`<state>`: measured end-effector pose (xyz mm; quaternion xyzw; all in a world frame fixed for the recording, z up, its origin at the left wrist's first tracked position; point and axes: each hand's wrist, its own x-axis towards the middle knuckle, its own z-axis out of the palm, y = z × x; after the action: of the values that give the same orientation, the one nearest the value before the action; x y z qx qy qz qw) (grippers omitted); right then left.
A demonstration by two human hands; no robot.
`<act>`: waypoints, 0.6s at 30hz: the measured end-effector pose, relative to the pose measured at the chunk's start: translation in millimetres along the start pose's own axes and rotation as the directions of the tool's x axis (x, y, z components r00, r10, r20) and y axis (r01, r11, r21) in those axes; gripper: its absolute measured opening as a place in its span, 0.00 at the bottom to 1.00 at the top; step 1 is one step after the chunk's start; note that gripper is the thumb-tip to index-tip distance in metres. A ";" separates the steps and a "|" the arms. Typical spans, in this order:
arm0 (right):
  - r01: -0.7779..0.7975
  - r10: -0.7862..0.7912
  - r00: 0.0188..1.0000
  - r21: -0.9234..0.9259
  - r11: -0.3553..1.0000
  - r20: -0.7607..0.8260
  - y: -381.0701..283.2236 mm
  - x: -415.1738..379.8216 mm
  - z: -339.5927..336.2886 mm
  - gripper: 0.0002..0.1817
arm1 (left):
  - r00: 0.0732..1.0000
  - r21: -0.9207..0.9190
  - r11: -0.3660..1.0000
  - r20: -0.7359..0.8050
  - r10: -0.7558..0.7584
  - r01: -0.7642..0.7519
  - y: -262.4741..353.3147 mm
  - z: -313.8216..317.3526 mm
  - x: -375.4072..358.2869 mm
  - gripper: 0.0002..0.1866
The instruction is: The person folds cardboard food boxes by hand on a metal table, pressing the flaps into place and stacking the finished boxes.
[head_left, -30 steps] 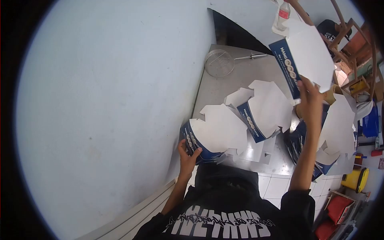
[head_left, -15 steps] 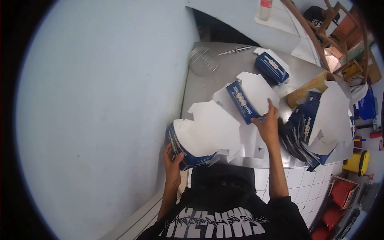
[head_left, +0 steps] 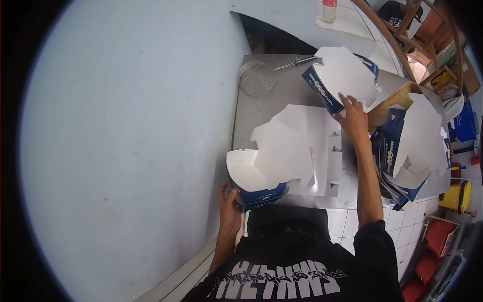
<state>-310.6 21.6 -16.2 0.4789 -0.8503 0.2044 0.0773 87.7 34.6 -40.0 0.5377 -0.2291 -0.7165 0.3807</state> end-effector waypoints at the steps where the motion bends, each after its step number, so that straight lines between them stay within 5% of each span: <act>1: 0.029 -0.028 1.000 0.110 0.994 -0.012 -7.2 -4.8 -0.8 0.24 | 0.999 -0.047 0.998 0.004 -0.034 0.034 0.3 1.7 0.4 0.35; 3: 0.094 -0.089 0.996 0.319 0.943 -0.029 -31.3 -28.7 -15.9 0.26 | 0.998 -0.069 0.997 0.056 -0.036 0.040 -5.6 -2.5 1.6 0.35; 5: -0.089 -0.147 0.921 0.562 0.822 0.361 -71.1 -62.7 -53.7 0.25 | 0.996 -0.051 0.996 0.044 -0.074 0.076 -3.1 4.6 -0.4 0.34; 7: -0.076 -0.362 0.812 0.697 0.713 0.458 -96.8 -93.6 -68.2 0.21 | 0.997 0.007 0.998 0.041 -0.066 0.066 -9.6 2.1 4.6 0.35; 10: 0.156 -0.431 0.810 0.563 0.812 0.397 -95.2 -134.7 -38.6 0.17 | 0.995 0.060 0.996 0.067 -0.074 0.070 -10.5 7.4 6.1 0.36; 13: -0.046 -0.383 0.633 0.527 0.849 0.673 -88.8 -137.3 -22.7 0.15 | 0.995 0.098 0.993 0.065 -0.078 0.072 -14.0 9.9 10.3 0.36; 18: -0.054 -0.435 0.649 0.608 0.792 0.625 -93.3 -144.5 -19.6 0.15 | 0.995 0.154 0.984 0.032 -0.091 0.085 -14.4 12.0 10.8 0.38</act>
<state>-156.4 100.3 -20.2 0.6104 -0.6440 0.2300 -0.3997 70.6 33.8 -53.2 0.5609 -0.2666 -0.7234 0.3017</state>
